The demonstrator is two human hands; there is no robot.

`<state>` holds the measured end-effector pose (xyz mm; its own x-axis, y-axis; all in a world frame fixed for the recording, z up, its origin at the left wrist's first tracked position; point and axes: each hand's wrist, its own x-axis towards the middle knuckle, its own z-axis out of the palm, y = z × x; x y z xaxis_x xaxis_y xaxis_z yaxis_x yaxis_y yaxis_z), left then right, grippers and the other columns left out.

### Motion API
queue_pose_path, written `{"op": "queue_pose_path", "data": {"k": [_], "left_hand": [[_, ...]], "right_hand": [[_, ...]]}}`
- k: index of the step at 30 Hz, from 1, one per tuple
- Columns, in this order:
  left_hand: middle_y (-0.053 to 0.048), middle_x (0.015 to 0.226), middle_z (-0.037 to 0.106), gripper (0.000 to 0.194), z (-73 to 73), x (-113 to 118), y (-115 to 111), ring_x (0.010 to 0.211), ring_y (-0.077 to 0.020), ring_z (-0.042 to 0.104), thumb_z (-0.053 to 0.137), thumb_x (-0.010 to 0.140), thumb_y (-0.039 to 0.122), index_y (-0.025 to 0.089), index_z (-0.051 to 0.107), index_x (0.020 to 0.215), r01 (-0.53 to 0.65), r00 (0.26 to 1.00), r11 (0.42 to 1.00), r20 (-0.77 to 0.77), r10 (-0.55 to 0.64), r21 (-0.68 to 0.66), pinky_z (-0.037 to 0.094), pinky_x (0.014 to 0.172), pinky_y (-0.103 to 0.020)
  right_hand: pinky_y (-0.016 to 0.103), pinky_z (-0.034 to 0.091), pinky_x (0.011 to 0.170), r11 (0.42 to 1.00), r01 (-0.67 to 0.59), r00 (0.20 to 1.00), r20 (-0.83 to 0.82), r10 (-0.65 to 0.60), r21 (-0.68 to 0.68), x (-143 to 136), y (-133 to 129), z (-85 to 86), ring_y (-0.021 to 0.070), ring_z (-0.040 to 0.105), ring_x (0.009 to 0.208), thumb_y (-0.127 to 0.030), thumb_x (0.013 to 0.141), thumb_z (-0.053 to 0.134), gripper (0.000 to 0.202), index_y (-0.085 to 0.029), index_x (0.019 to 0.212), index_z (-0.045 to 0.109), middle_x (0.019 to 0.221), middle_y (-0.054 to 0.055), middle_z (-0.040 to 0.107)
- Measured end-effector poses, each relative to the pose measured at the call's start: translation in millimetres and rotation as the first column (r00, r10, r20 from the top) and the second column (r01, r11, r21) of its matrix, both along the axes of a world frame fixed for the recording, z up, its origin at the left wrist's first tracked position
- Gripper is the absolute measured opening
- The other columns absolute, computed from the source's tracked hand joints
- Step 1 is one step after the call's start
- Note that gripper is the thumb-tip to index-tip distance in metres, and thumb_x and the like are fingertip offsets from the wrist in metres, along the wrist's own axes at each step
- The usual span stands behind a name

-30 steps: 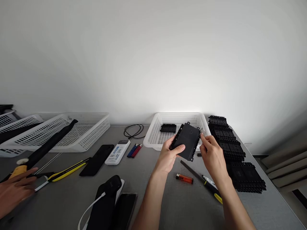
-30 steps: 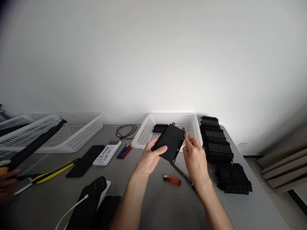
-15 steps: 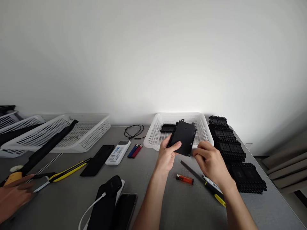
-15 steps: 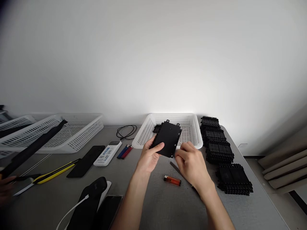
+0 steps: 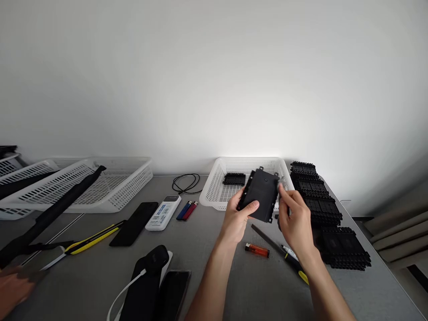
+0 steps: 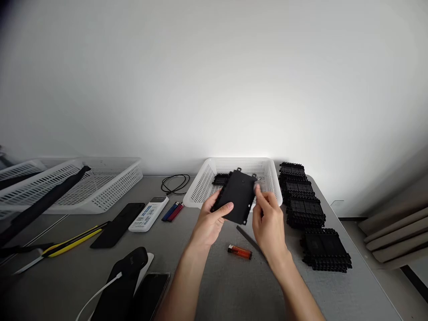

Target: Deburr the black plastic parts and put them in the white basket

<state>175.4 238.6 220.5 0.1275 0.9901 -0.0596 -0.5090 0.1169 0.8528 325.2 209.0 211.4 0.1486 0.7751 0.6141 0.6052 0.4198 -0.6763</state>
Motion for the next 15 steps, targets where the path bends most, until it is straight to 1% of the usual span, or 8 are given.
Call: {"op": "queue_pose_path", "data": {"k": [3,6,8,10,11,12,13,15], "left_hand": [[-0.009,0.110,0.074,0.057,-1.5,-4,6,0.105,-0.0294,0.068,0.086,0.064,0.027,0.019,0.066,0.116,-0.087,0.996,0.995,0.031,0.086,0.045,0.053,0.093,-0.041],[-0.007,0.110,0.074,0.055,-0.9,-8,9,0.104,-0.0279,0.068,0.086,0.063,0.027,0.021,0.067,0.114,-0.134,0.990,0.987,0.059,0.129,0.085,0.053,0.093,-0.039],[-0.007,0.109,0.074,0.052,-0.3,-10,8,0.106,-0.0271,0.068,0.086,0.064,0.027,0.021,0.068,0.112,-0.122,0.992,0.987,0.054,0.117,0.107,0.052,0.094,-0.038],[-0.007,0.109,0.074,0.049,-0.3,-9,6,0.107,-0.0267,0.067,0.085,0.066,0.028,0.021,0.069,0.111,-0.126,0.992,0.981,0.013,0.126,0.146,0.051,0.096,-0.038],[-0.006,0.108,0.073,0.045,-0.5,-8,4,0.107,-0.0267,0.066,0.084,0.067,0.028,0.022,0.069,0.109,-0.144,0.988,0.972,-0.028,0.152,0.185,0.051,0.096,-0.038],[-0.006,0.107,0.074,0.039,-0.6,-6,3,0.107,-0.0269,0.066,0.083,0.068,0.027,0.023,0.070,0.105,-0.159,0.980,0.958,-0.079,0.182,0.238,0.051,0.096,-0.039],[-0.005,0.103,0.074,0.030,-0.6,-5,1,0.107,-0.0274,0.066,0.082,0.070,0.026,0.023,0.071,0.098,-0.156,0.970,0.941,-0.133,0.204,0.302,0.050,0.096,-0.040],[-0.005,0.096,0.075,0.009,0.0,-2,-1,0.111,-0.0291,0.064,0.076,0.075,0.020,0.023,0.070,0.082,-0.097,0.944,0.888,-0.240,0.225,0.450,0.048,0.099,-0.044]], "right_hand": [[0.029,0.050,0.067,0.987,-0.146,0.989,0.010,0.147,-0.060,-7,-7,1.8,0.0161,0.059,0.073,-0.020,0.095,0.041,0.042,-0.016,0.131,0.063,0.086,0.007,0.059],[0.028,0.048,0.065,0.960,-0.235,0.972,-0.025,0.234,-0.151,-7,-11,5.9,0.0172,0.060,0.073,-0.017,0.091,0.043,0.037,-0.018,0.113,0.073,0.083,0.006,0.062],[0.029,0.047,0.065,0.950,-0.253,0.966,-0.109,0.236,-0.184,-2,-10,8.0,0.0177,0.061,0.073,-0.015,0.087,0.043,0.033,-0.019,0.092,0.076,0.079,0.005,0.063],[0.029,0.047,0.066,0.958,-0.234,0.947,-0.261,0.185,-0.169,5,-8,8.9,0.0172,0.060,0.071,-0.015,0.085,0.044,0.031,-0.019,0.072,0.071,0.073,0.004,0.062],[0.029,0.047,0.066,0.966,-0.211,0.921,-0.361,0.146,-0.149,9,-7,8.9,0.0169,0.060,0.070,-0.017,0.084,0.044,0.029,-0.020,0.067,0.068,0.072,0.003,0.062],[0.028,0.047,0.065,0.975,-0.182,0.877,-0.470,0.101,-0.129,13,-5,8.7,0.0167,0.060,0.071,-0.019,0.085,0.046,0.027,-0.020,0.068,0.067,0.074,0.003,0.063],[0.027,0.047,0.064,0.982,-0.152,0.814,-0.577,0.058,-0.115,15,-4,8.5,0.0168,0.062,0.073,-0.023,0.086,0.049,0.023,-0.020,0.073,0.069,0.078,0.003,0.065],[0.027,0.049,0.063,0.985,-0.129,0.667,-0.745,-0.002,-0.118,17,-2,7.9,0.0176,0.064,0.077,-0.030,0.086,0.055,0.018,-0.021,0.091,0.071,0.090,0.004,0.069]]}}
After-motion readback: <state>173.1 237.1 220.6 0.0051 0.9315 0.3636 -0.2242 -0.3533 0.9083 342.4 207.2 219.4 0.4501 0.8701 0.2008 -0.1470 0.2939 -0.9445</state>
